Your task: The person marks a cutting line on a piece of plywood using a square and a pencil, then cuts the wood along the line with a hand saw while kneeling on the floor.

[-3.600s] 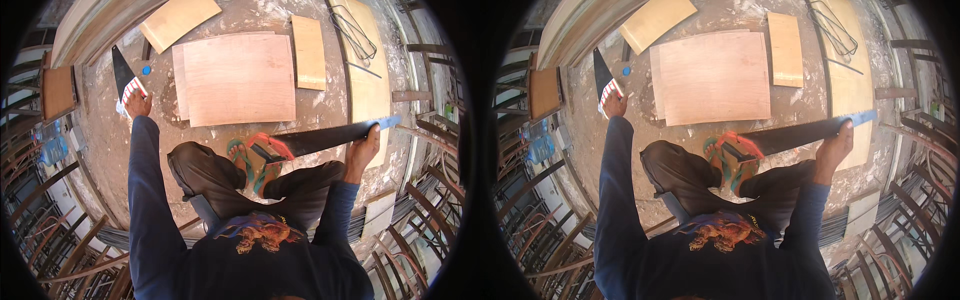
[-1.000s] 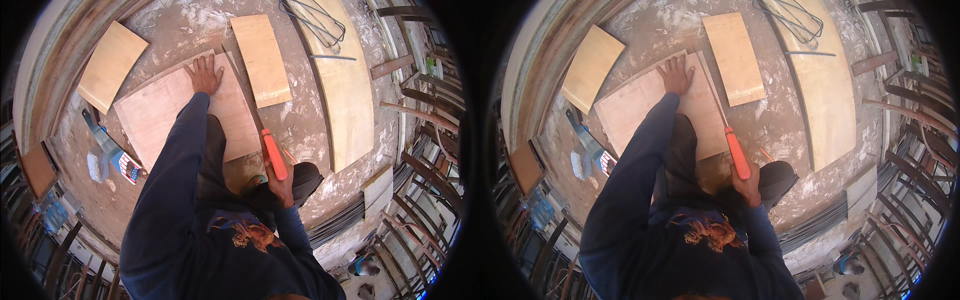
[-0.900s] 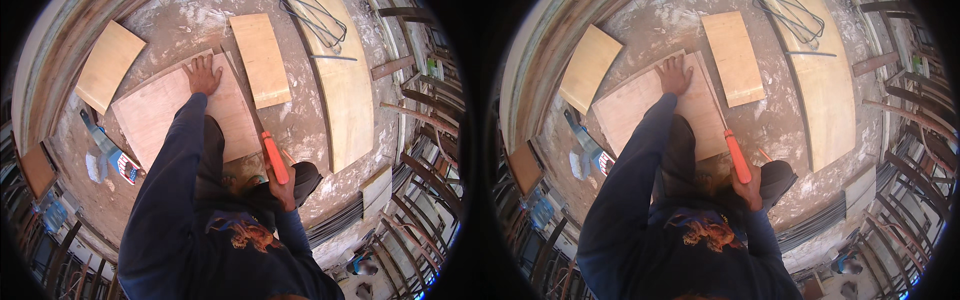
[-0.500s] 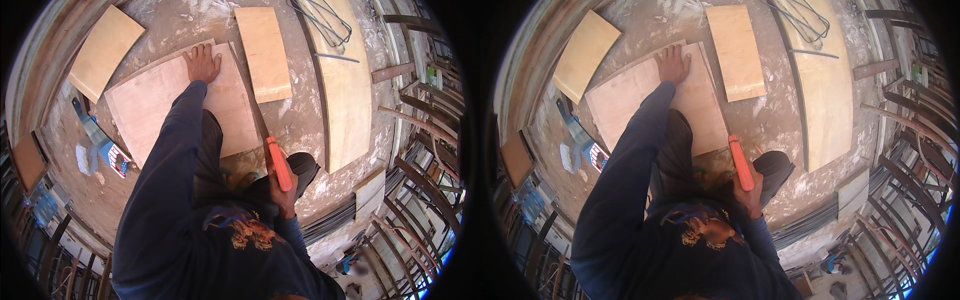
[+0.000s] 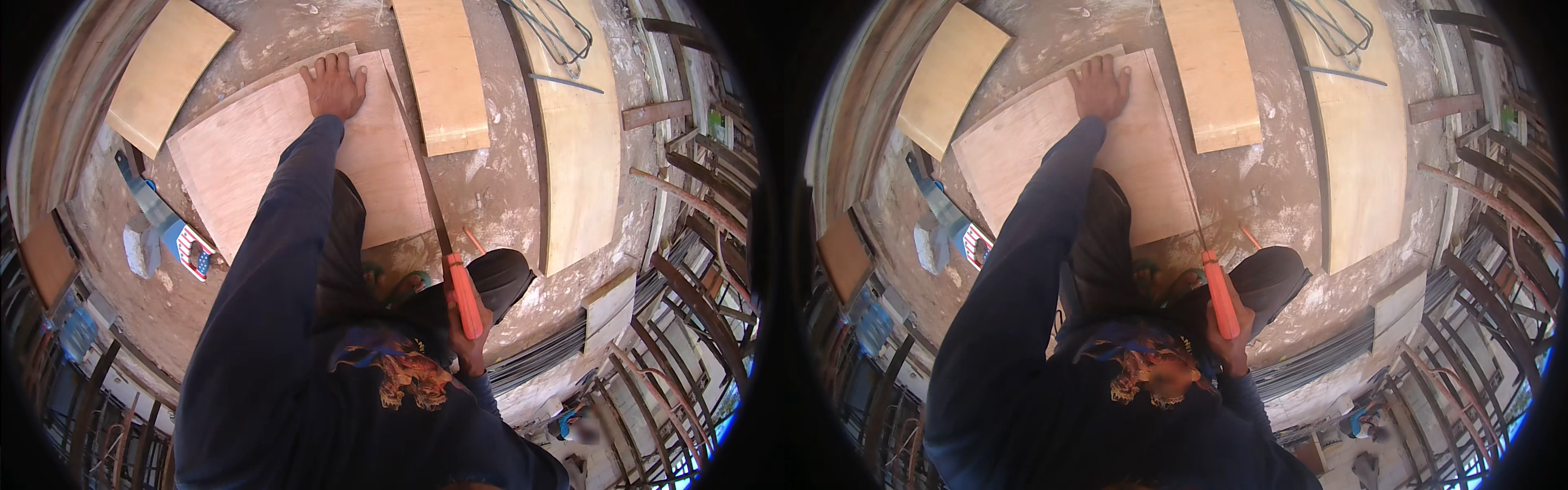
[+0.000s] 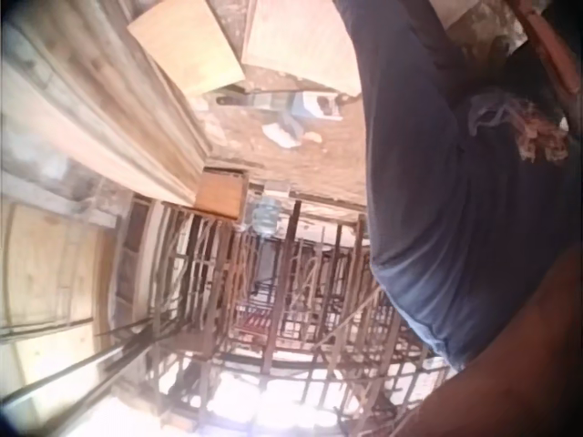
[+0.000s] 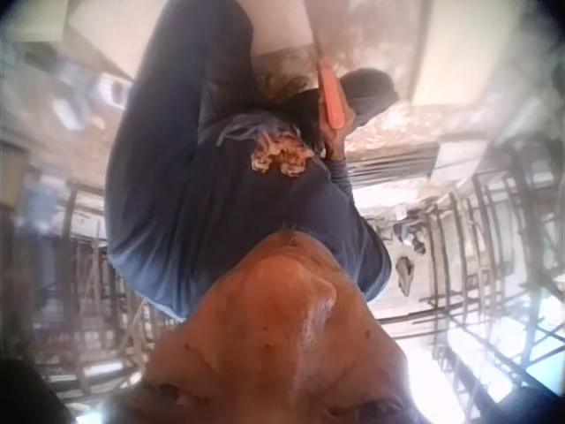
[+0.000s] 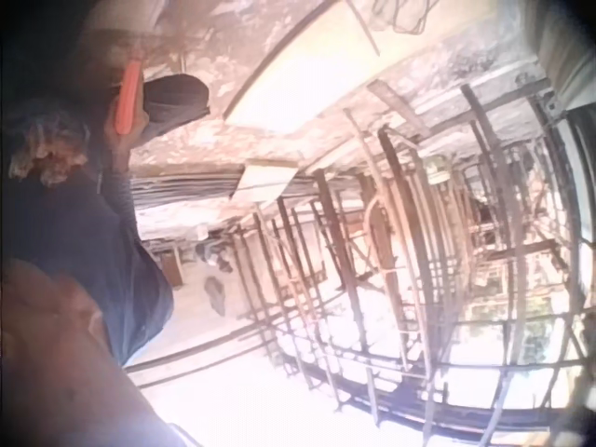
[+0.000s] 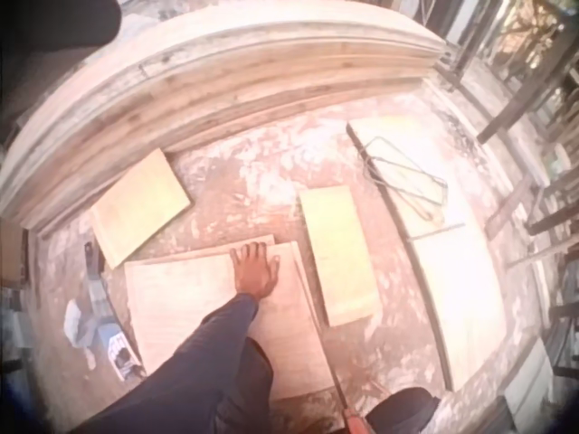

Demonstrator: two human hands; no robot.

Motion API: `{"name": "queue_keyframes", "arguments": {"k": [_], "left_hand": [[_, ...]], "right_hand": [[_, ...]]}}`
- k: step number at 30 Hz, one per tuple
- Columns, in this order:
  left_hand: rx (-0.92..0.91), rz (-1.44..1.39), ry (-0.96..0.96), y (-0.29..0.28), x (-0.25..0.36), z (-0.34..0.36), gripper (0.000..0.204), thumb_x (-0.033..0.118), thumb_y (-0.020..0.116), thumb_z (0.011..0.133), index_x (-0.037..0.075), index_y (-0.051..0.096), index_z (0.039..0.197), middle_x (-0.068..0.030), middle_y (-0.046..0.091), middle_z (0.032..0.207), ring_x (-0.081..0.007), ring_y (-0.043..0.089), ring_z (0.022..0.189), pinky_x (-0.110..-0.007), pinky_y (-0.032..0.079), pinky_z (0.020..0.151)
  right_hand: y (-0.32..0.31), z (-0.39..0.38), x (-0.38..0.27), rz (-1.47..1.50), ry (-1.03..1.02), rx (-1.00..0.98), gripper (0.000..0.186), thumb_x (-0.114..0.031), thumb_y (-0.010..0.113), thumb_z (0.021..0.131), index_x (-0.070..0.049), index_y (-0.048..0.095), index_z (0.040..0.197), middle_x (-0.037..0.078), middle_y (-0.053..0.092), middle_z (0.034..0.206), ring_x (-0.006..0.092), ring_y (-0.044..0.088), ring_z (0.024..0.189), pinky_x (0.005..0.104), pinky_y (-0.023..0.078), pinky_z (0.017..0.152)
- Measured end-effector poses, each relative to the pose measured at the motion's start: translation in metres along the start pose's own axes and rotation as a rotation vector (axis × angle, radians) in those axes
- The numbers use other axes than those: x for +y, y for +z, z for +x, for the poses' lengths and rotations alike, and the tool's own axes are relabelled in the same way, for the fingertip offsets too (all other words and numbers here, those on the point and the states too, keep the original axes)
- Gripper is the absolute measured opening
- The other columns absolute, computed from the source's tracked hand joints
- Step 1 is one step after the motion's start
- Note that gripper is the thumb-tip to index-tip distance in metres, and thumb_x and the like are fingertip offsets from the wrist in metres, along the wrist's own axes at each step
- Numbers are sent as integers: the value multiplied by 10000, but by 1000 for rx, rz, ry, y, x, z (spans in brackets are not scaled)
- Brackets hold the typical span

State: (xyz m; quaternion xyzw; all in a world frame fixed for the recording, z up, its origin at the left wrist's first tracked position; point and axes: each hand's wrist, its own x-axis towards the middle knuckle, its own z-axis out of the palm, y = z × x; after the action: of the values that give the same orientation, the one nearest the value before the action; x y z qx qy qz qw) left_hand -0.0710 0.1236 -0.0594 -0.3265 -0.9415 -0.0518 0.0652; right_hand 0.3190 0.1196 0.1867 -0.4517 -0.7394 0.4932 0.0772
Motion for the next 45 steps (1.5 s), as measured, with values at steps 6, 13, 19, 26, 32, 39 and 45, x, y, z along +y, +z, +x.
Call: {"name": "queue_keyframes", "arguments": {"k": [6,13,19,26,32,39,45], "left_hand": [[-70,-24,-36,1,-5,5,497,473,411,999,73,579,1241,-113,582,1184,-285,500,1158,-595,258,1044],[-41,-36,-29,4,-7,4,514,494,409,1003,79,546,1272,-117,578,1214,-300,503,1176,-616,264,1045],[-22,-40,-22,2,-7,3,520,492,416,1001,70,542,1276,-116,578,1220,-297,499,1185,-627,253,1055],[-70,-72,48,-5,28,-8,524,481,428,998,68,540,1300,-138,593,1248,-313,517,1219,-618,276,1063],[-97,-93,-70,7,14,-1,498,485,397,1002,71,632,1149,-119,622,1168,-293,547,1143,-582,285,1036],[-120,-84,-50,-9,20,1,475,459,395,1015,72,632,1155,-120,628,1184,-305,551,1169,-581,303,1031],[-129,-125,-80,0,20,0,428,405,391,1025,68,642,1109,-124,629,1147,-308,557,1130,-561,316,1008]], "right_hand": [[-9,28,21,16,172,-44,247,-127,659,902,46,659,1080,54,584,712,111,506,606,300,440,578],[18,-6,35,8,-55,-38,547,-27,635,844,-37,567,1386,167,691,816,212,662,628,300,529,657],[36,-2,53,110,53,-34,565,-30,622,828,-68,573,1390,153,694,821,191,644,629,305,520,648],[68,45,54,102,-81,152,343,-83,646,896,36,640,1218,146,660,766,164,608,646,324,497,628],[47,43,16,42,-15,4,342,-69,634,899,17,640,1230,171,688,846,185,662,754,325,521,706],[53,63,8,35,-59,27,320,-62,621,904,22,642,1212,187,696,922,204,672,785,338,524,726],[72,112,12,-70,-15,-33,333,-80,631,898,25,638,1214,222,707,987,240,705,881,362,537,769]]}}
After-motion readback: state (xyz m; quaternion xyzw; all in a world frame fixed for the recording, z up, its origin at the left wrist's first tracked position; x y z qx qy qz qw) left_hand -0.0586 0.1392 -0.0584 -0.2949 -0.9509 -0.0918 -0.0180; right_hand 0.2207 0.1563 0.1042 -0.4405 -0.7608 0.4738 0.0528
